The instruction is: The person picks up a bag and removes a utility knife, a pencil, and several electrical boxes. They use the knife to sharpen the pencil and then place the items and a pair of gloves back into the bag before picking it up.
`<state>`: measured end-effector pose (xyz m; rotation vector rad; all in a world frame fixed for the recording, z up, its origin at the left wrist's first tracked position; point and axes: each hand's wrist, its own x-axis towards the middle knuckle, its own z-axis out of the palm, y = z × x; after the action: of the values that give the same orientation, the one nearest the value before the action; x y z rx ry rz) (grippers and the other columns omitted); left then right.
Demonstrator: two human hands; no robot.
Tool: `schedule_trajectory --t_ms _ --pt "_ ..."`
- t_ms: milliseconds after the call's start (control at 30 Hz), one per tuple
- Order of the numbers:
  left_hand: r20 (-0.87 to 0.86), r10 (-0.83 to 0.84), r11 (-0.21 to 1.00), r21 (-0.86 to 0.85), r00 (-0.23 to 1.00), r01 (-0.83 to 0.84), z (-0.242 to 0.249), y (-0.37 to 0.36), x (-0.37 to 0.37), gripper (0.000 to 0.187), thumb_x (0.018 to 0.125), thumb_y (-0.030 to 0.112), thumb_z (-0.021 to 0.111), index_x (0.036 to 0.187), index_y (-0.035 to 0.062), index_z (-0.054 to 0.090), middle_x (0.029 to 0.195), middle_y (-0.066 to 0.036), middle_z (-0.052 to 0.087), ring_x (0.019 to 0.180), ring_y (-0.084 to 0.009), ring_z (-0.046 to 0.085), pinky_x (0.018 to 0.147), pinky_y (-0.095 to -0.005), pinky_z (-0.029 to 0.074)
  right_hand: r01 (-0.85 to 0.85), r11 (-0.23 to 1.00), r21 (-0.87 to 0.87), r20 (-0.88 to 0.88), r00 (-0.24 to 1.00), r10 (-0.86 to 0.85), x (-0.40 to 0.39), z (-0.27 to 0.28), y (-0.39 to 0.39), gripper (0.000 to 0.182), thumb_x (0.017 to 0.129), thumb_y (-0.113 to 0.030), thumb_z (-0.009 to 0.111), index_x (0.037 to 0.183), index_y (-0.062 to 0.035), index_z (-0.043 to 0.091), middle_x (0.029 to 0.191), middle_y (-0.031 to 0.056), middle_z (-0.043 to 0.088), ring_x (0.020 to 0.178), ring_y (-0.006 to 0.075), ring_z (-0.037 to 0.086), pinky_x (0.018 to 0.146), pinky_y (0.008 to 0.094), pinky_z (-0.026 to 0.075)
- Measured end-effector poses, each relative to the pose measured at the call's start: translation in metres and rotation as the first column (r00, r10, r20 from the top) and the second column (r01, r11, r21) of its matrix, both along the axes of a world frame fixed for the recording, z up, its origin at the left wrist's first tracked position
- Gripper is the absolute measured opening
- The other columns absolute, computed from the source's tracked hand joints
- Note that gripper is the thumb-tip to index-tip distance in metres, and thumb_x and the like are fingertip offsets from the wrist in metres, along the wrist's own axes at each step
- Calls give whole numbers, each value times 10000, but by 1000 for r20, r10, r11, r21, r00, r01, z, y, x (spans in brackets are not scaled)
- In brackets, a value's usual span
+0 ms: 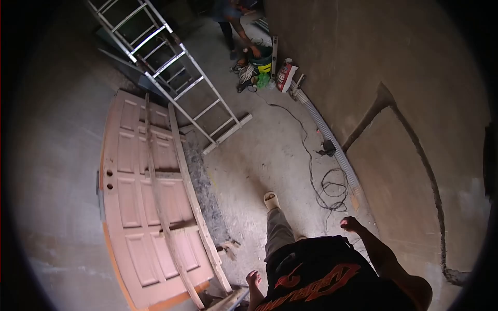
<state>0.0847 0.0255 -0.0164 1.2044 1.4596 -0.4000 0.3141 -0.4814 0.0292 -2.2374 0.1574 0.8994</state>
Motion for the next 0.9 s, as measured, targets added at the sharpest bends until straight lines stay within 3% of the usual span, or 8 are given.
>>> schedule_trajectory --t_ms 300,400,433,600,800,833,867,900 --pt "23 -232 972 -28 972 232 -41 128 316 157 779 102 593 932 132 601 731 -22 576 680 -184 571 562 -395 495 510 825 -243 -94 834 -543 76 31 -2 95 726 -126 635 699 -35 644 577 80 621 525 168 630 523 318 529" --pt "418 -583 810 222 697 544 -64 171 466 98 750 36 601 813 106 576 571 18 486 495 -131 487 393 -284 375 739 667 98 10 669 -743 113 47 25 86 759 -85 601 775 -5 629 666 100 637 537 190 638 479 312 523" --pt "536 -324 933 46 779 357 -41 161 508 100 755 19 596 788 106 560 579 23 470 469 -101 458 391 -234 352 819 569 66 16 570 -822 130 67 47 89 761 -78 595 791 3 618 677 103 636 537 193 636 459 303 517" --pt "556 -637 769 416 533 485 16 145 728 246 780 126 628 1010 39 621 792 -57 642 649 -128 597 499 -254 494 723 685 -91 -163 668 -726 168 44 99 85 785 -84 581 819 -24 631 728 99 647 583 187 639 495 320 535" --pt "694 -571 767 260 439 587 -14 128 838 196 793 95 622 988 87 637 807 -34 644 667 -116 599 499 -250 491 610 784 -120 -359 709 -607 265 13 119 136 737 -141 625 795 -23 658 671 97 639 556 195 641 481 317 535" --pt "419 -880 462 646 223 608 -61 134 843 203 775 73 625 977 93 646 783 -28 642 627 -105 594 488 -248 488 582 806 -113 -366 729 -578 289 2 111 142 737 -159 631 783 -27 656 651 94 633 537 191 634 467 320 527" --pt "536 -843 466 675 54 572 -87 145 835 215 763 63 627 978 65 642 767 -27 644 588 -112 598 490 -263 507 566 816 -115 -379 735 -563 305 -41 97 115 732 -170 637 725 -56 641 600 82 607 477 178 603 427 328 497" --pt "588 -683 662 249 433 706 -56 140 823 236 743 44 635 979 29 632 763 -50 646 578 -141 611 491 -276 524 584 807 89 -347 777 -525 333 -54 85 180 739 -239 638 690 -67 621 596 113 603 505 212 606 460 351 487"
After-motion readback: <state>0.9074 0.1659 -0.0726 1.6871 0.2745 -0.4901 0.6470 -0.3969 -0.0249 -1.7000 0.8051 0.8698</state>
